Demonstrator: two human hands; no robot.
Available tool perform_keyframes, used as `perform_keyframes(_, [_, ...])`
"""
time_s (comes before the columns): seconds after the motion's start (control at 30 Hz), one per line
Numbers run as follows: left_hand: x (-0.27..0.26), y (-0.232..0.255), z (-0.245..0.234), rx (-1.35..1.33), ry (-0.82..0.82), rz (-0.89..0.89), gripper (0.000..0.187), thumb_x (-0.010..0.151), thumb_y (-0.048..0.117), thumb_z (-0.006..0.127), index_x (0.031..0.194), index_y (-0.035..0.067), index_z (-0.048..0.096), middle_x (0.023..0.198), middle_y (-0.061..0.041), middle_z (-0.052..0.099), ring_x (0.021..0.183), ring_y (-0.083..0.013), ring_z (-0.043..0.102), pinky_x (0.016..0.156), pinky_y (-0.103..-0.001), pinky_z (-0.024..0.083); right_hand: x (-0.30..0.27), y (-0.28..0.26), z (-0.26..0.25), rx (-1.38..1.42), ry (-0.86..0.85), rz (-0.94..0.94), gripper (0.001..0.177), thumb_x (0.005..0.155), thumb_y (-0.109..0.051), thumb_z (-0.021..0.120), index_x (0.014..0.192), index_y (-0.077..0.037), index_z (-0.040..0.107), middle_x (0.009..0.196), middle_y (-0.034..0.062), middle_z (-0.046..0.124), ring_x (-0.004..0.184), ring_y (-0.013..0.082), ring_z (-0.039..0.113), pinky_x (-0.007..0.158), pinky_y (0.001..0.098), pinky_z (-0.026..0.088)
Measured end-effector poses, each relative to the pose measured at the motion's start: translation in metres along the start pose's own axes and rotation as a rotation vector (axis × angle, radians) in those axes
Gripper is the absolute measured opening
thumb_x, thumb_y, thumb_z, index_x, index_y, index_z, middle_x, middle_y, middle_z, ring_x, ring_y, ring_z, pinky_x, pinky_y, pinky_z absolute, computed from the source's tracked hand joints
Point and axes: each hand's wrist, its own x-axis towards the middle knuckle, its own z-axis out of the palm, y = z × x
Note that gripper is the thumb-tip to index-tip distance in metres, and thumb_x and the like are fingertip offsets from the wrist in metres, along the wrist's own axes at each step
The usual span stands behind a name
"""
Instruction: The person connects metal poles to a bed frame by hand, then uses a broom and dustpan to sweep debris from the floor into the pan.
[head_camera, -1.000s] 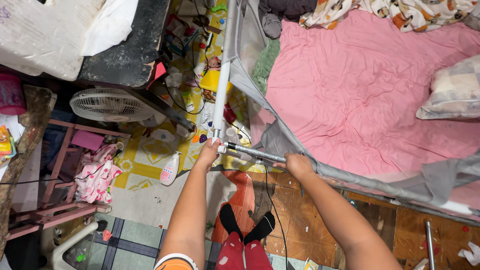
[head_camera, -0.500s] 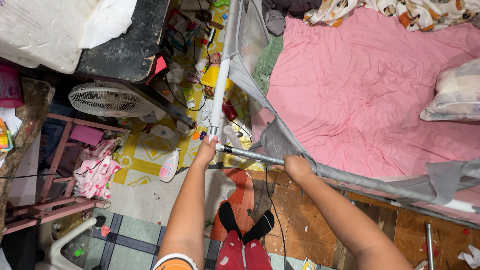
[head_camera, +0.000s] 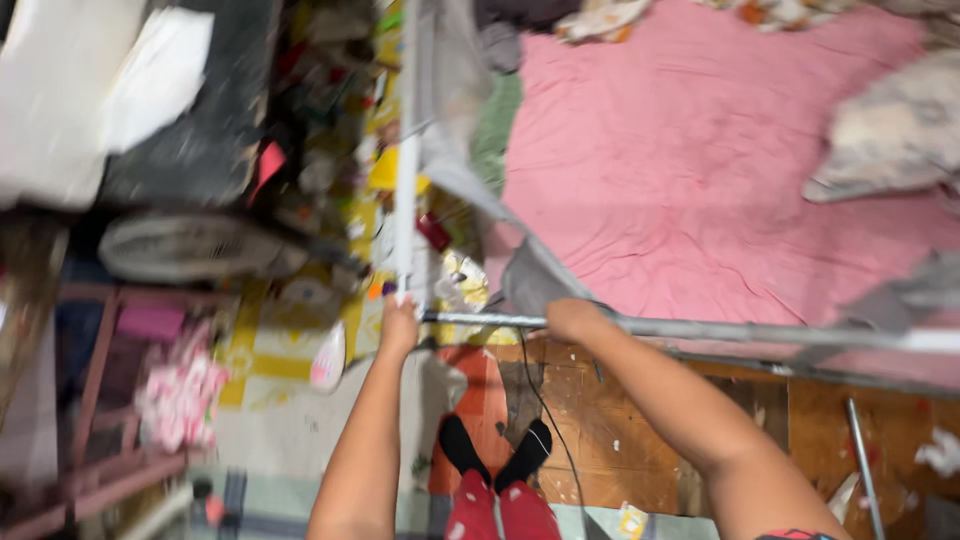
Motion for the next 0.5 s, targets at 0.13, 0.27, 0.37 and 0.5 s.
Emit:
perform_keyframes(0.13, [0.002,0.009,-0.003,0.405,0.158,0.307,0.028,0.11,0.022,0.048,0.125,-0.002,0.053,0.12,-0.033,0.061,0.109,-0.048,0.059,0.094,-0.052,0.047,-0.009,0.007,0.013,0.129,0.342,-0.038,0.051,0.081,-0.056,0.076,0.09,-0.006,0.074,0.091,0.0187,0.073,0.092,0.0378,0.071,0.08,0.0508,0.055])
perform_keyframes(0.27, [-0.023,0.06,-0.003,0.216,0.205,-0.039,0.041,0.105,0.024,0.049,0.139,0.001,0.049,0.124,-0.03,0.058,0.113,-0.046,0.057,0.097,-0.054,0.044,-0.041,0.01,0.021,0.178,0.74,-0.121,0.027,0.069,-0.022,0.077,0.089,-0.006,0.069,0.093,0.0143,0.072,0.097,0.0353,0.069,0.086,0.0487,0.052])
perform_keyframes(0.37, [-0.042,0.106,0.001,0.428,0.384,0.082,0.05,0.1,0.023,0.06,0.144,0.001,0.049,0.133,-0.029,0.052,0.121,-0.0476,0.05,0.1,-0.055,0.041,-0.07,0.034,0.02,0.271,0.864,-0.064,0.026,0.073,-0.016,0.076,0.094,-0.002,0.068,0.096,0.0184,0.069,0.097,0.0378,0.065,0.085,0.0508,0.048])
perform_keyframes(0.5, [-0.05,0.172,0.036,0.477,0.378,0.466,0.057,0.096,0.022,0.07,0.143,-0.004,0.05,0.137,-0.028,0.052,0.127,-0.0482,0.049,0.106,-0.054,0.039,-0.125,0.123,0.021,0.321,1.14,0.016,0.03,0.076,-0.004,0.068,0.105,-0.002,0.073,0.101,0.0195,0.07,0.101,0.0377,0.066,0.094,0.0471,0.052])
